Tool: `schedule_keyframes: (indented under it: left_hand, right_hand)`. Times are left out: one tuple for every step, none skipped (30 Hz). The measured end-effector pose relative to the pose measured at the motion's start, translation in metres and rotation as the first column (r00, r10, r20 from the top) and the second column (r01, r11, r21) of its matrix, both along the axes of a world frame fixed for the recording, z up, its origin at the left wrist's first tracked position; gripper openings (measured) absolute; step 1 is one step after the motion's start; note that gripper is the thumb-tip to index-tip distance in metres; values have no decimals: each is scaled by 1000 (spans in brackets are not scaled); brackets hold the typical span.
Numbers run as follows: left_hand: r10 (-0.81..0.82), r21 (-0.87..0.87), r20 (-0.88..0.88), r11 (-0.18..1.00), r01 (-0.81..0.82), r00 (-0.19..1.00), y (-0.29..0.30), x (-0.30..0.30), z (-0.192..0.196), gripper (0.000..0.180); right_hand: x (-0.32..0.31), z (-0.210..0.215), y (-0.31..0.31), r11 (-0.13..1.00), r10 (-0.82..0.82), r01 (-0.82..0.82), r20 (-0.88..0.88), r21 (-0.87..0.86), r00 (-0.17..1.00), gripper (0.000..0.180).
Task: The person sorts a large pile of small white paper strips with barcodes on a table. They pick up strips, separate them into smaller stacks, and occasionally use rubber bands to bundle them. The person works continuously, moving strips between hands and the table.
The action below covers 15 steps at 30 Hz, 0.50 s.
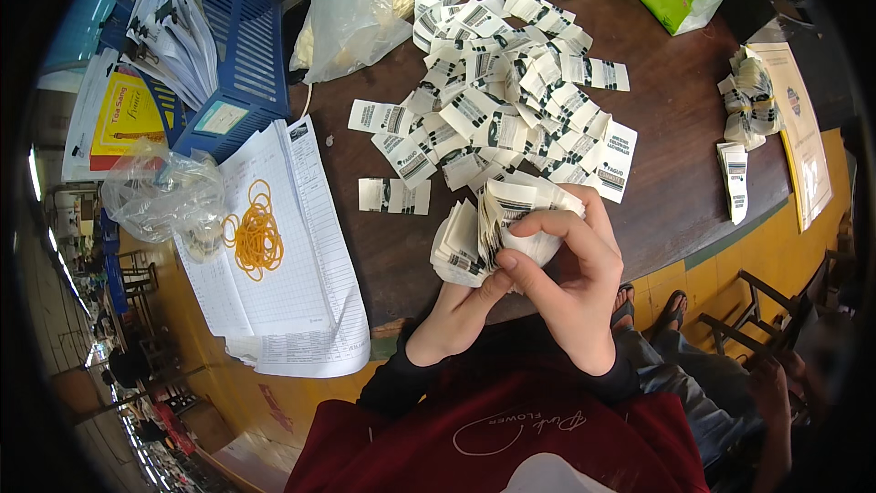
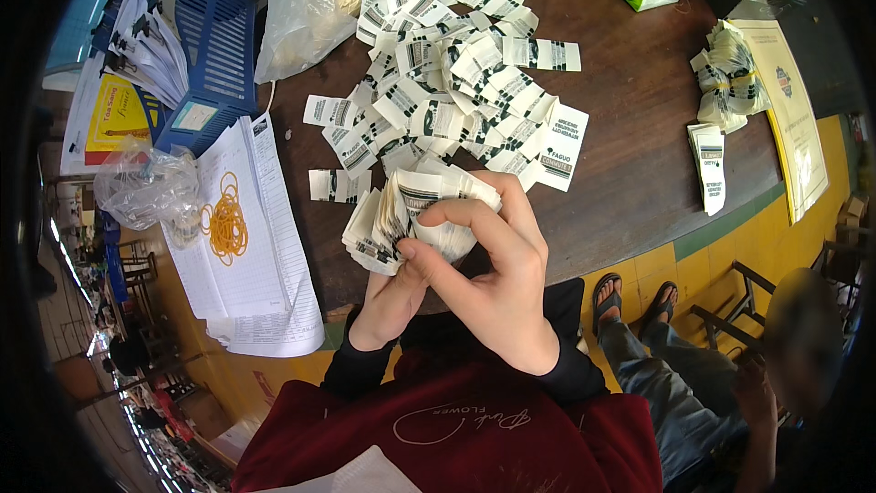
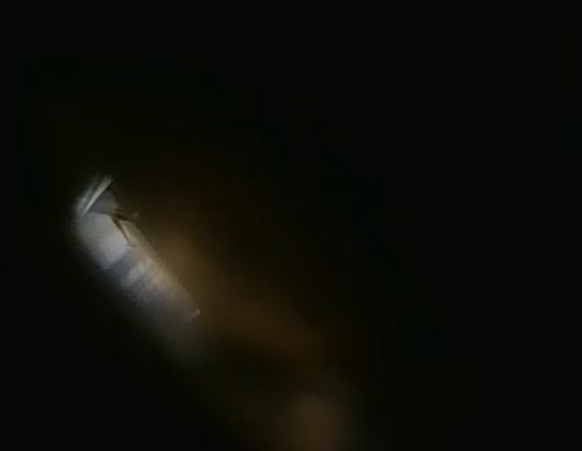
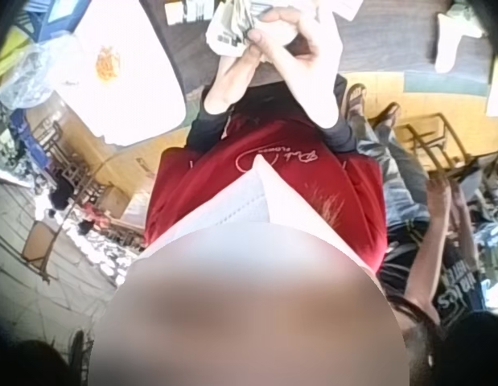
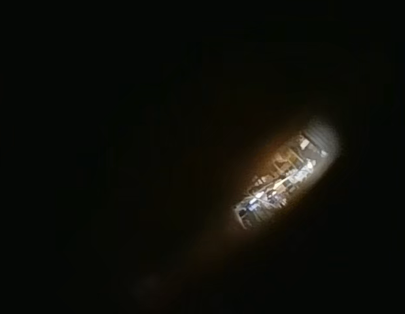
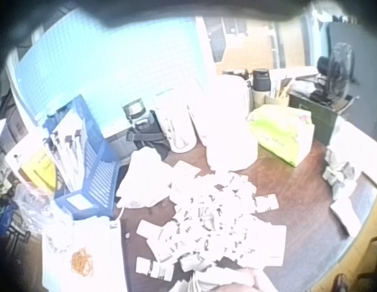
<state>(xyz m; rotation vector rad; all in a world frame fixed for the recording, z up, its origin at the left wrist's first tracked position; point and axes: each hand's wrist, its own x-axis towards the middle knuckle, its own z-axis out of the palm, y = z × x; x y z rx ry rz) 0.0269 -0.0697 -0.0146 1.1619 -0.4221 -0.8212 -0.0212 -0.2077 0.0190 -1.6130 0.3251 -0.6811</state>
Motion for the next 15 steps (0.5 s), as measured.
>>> schedule_keyframes:
  left_hand:
    - [-1, -3, 24, 1000, 1, 1000, 0, 0, -1, 55]
    - [6, -18, 41, 1000, -6, 999, 0, 0, -2, 56]
    - [16, -45, 52, 999, -14, 998, -1, 0, -4, 56]
    - [14, -44, 49, 999, -12, 999, 0, 0, -5, 57]
    - [14, -53, 39, 999, -12, 999, 0, 0, -6, 58]
    - [21, -74, 28, 997, -19, 999, 0, 0, -7, 58]
    - [18, -65, 13, 998, -18, 1000, 1, 0, -8, 59]
    - [22, -69, -4, 997, -22, 1000, 2, 0, -8, 60]
    - [26, -83, -20, 996, -27, 999, 2, 0, -8, 60]
    - [17, -56, -38, 998, -19, 999, 3, 1, -8, 65]
    - [8, -40, -55, 999, -11, 998, 4, 1, -8, 71]
    - [4, -30, -66, 1000, -6, 998, 5, 2, -8, 74]
    - [0, -20, -77, 1000, -2, 997, 5, 2, -7, 77]
    - [0, -16, -82, 1000, -1, 997, 5, 2, -7, 76]
    - [13, -32, -73, 999, -15, 997, 5, 2, -6, 76]
  right_hand:
    - [0, 0, 0, 1000, 1, -1, 0, -2, 1000, 25]
    - [0, 0, 0, 1000, 1, -1, 0, -4, 1000, 25]
    - [-1, 0, -1, 1000, 2, -2, 1, -4, 1000, 25]
    - [-1, 1, -1, 1000, 3, -3, 3, -5, 1000, 25]
    - [-1, 1, -1, 1000, 4, -4, 4, -6, 1000, 25]
    - [-2, 1, -1, 1000, 6, -6, 4, 19, 1000, 24]
    - [-2, 2, -1, 999, 8, -8, 3, 44, 1000, 24]
    - [-2, 2, 0, 998, 10, -11, 2, 68, 1000, 24]
    - [-2, 2, 0, 998, 10, -11, 9, 65, 1000, 24]
    - [-2, 2, 0, 998, 10, -11, 15, 62, 1000, 25]
    - [-2, 2, 0, 999, 11, -12, 14, 53, 1000, 25]
    - [-2, 2, 0, 999, 10, -11, 17, 38, 1000, 25]
    - [-2, 3, -1, 1000, 10, -11, 13, 16, 1000, 26]
    - [-2, 3, -1, 1000, 10, -10, 9, -5, 1000, 26]
    - [-2, 3, -1, 1000, 14, -14, 7, -9, 1000, 26]
